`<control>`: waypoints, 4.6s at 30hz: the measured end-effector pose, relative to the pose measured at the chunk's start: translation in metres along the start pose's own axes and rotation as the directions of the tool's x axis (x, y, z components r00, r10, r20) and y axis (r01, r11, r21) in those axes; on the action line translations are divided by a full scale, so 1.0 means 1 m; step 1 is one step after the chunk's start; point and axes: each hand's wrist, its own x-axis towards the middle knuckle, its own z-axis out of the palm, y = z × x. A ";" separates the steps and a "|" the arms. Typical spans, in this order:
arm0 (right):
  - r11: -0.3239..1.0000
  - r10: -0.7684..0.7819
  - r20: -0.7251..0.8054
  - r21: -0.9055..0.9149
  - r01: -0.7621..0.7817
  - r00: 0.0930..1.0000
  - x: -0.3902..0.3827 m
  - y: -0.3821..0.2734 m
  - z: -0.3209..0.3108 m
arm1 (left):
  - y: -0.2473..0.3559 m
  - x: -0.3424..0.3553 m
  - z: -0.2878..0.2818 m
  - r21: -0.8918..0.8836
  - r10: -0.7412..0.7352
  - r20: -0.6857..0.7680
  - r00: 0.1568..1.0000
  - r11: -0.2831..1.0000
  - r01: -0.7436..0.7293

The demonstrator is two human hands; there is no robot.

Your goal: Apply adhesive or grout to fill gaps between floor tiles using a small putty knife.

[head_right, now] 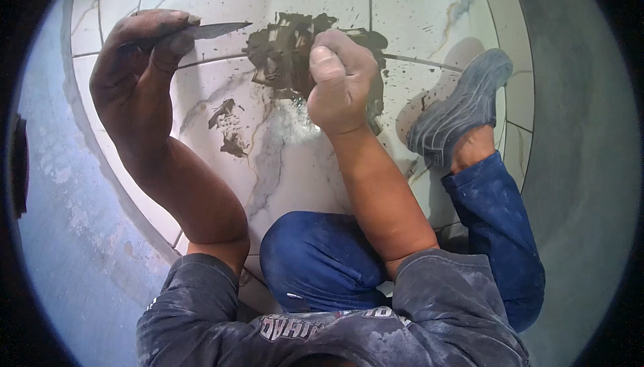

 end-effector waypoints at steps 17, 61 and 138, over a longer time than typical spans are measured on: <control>0.991 0.053 0.023 0.118 -0.056 0.998 0.019 -0.006 0.011 | 0.000 -0.002 -0.001 0.030 0.010 0.011 1.000 1.000 -0.010; 0.952 0.033 0.173 -0.306 0.022 0.984 -0.021 -0.055 -0.068 | 0.009 0.005 0.024 -0.029 -0.236 0.167 0.957 0.969 0.244; 0.597 0.038 0.036 -0.803 0.007 0.999 -0.029 -0.024 -0.079 | -0.012 0.003 0.009 0.176 -0.090 0.220 0.971 0.983 0.051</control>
